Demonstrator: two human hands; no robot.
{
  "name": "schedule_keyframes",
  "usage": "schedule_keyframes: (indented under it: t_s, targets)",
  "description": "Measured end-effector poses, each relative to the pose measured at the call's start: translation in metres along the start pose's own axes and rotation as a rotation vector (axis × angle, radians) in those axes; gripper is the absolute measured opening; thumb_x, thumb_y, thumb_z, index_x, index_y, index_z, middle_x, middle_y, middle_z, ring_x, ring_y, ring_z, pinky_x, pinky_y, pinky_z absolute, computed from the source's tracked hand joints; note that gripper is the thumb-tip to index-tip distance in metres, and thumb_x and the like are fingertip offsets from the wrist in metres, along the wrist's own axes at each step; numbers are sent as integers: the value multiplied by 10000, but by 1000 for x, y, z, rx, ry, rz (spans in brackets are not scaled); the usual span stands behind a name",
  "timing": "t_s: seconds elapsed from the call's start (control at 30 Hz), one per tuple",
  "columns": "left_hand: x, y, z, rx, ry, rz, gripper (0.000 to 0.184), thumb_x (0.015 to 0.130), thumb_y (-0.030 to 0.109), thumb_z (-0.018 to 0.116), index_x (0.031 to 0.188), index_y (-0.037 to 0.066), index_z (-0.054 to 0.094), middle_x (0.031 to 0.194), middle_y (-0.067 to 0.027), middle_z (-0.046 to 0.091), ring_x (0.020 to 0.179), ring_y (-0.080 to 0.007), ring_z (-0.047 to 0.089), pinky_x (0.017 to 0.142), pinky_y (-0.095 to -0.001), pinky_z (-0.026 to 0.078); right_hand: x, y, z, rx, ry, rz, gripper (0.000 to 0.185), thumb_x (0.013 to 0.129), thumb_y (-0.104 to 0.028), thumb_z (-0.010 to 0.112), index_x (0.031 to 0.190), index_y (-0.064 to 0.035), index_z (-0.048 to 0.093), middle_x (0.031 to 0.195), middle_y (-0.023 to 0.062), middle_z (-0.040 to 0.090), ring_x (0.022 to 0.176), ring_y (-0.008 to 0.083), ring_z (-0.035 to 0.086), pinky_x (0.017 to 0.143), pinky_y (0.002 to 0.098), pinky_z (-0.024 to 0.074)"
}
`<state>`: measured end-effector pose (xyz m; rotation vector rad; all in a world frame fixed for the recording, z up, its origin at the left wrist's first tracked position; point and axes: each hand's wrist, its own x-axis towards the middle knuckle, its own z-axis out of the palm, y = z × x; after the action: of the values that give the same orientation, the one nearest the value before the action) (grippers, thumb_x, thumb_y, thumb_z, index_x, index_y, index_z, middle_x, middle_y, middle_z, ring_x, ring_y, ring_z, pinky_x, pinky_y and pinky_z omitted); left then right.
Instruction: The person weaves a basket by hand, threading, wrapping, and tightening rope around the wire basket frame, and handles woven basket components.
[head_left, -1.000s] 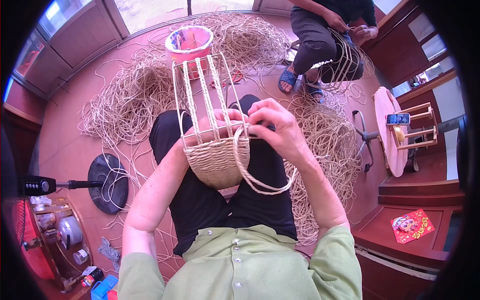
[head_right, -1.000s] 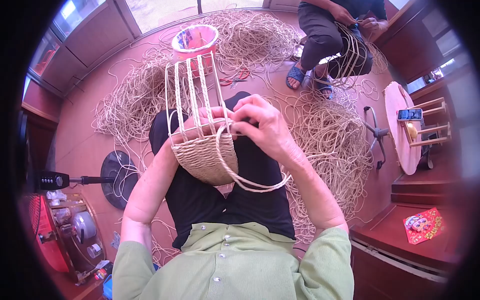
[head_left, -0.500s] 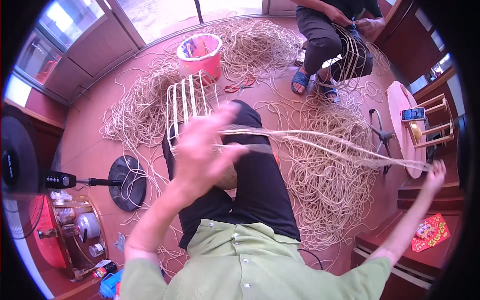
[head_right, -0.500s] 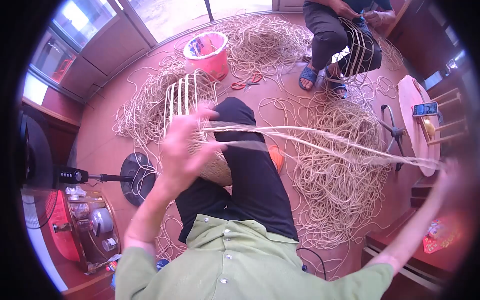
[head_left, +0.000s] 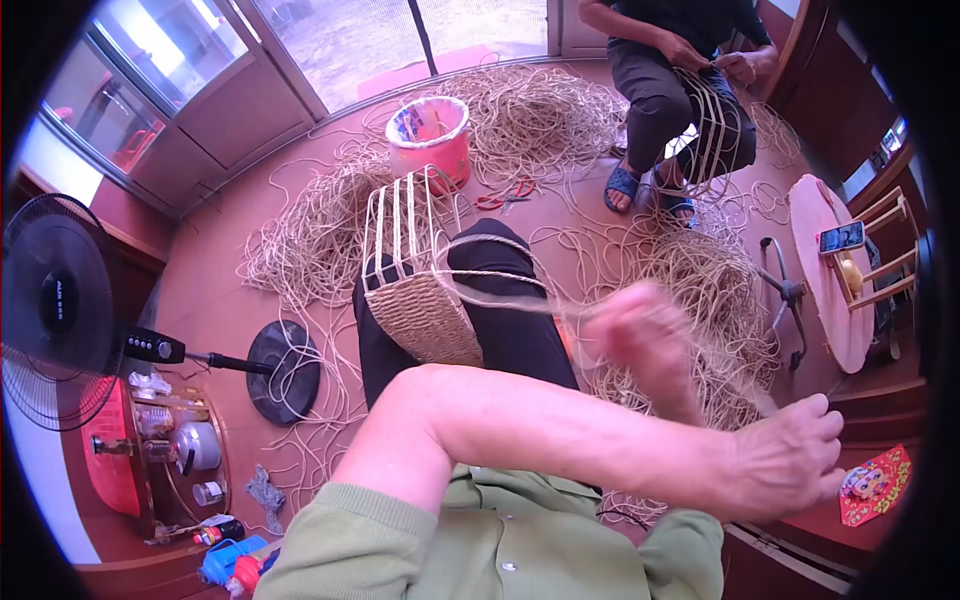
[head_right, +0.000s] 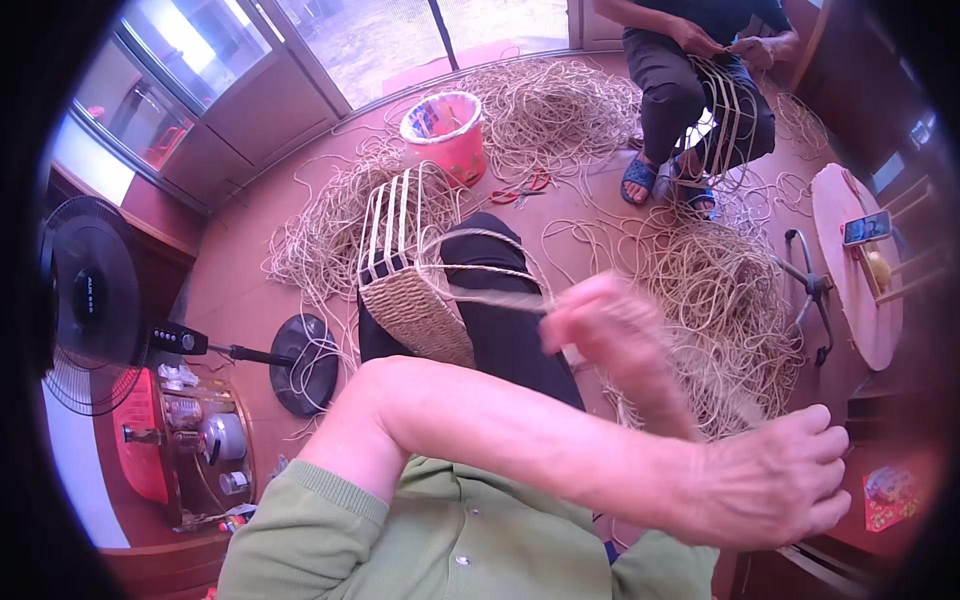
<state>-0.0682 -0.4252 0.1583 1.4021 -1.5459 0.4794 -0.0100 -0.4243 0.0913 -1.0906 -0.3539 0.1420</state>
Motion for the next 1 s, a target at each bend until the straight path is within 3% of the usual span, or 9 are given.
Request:
schedule_keyframes:
  t_s: [0.17,0.23,0.37,0.47,0.57,0.7,0.77,0.9,1.0]
  targets:
    - [-81,-29,-143,284,92,-129,329,828,107,677,1151,45,666,1204,-172,650,1139,-332,612,975,-487,485,-127,-100,-257,-175,752,-320,258,978,-147,540,1179,12,570,998,201,676,540,144,512,472,236,379]
    - [-144,-20,-210,435,214,-747,398,843,-72,627,1229,23,650,1195,-129,687,1109,-291,642,964,-406,495,-248,-166,-389,-330,1118,-440,319,942,-130,539,1218,30,556,1054,253,671,488,156,479,425,233,337]
    - [-250,-7,-262,759,266,-1101,436,906,-59,611,1334,21,609,1121,-91,718,1012,-160,646,933,-321,489,-363,-199,-453,-591,1568,-349,453,872,-95,536,1295,65,528,1165,358,660,382,182,413,331,227,255]
    - [-271,-9,-257,694,339,-1173,413,928,-46,606,1333,37,616,1097,-75,724,972,-151,642,920,-305,493,-306,-129,-469,-757,1068,222,423,937,-61,585,1357,-25,551,1110,204,695,676,228,617,583,303,474]
    - [-266,-19,-250,625,412,-1171,395,938,-40,611,1326,34,621,1092,-69,726,983,-140,641,905,-293,498,-152,-60,-338,-1966,624,681,359,972,-247,618,1311,-128,617,994,190,704,809,296,689,742,395,547]
    - [-257,-29,-247,654,334,-1069,340,931,-40,632,1264,23,661,1096,-65,725,957,-134,643,894,-287,503,31,26,-161,-1703,217,-216,363,906,-65,658,1267,-88,680,1265,139,676,1200,311,623,1045,391,485]
    - [-253,-33,-241,618,350,-1075,334,930,-39,635,1257,24,665,1089,-67,727,954,-129,641,886,-282,503,94,61,-83,-1575,58,-349,518,862,-287,765,1316,-83,625,1373,116,604,1319,315,518,1117,456,397]
    - [-247,-42,-246,591,399,-1065,343,937,-35,631,1274,26,656,1087,-68,730,949,-118,637,890,-270,497,182,162,-20,-1286,-104,-314,750,816,-600,732,1327,-62,622,1336,153,622,1271,340,551,1112,464,400]
    - [-235,-50,-260,581,472,-1052,351,957,-26,613,1302,27,641,1097,-71,729,978,-120,644,917,-275,494,217,146,-13,-1079,-588,138,556,865,-506,715,1204,-66,700,1248,169,664,1181,342,624,1035,444,472]
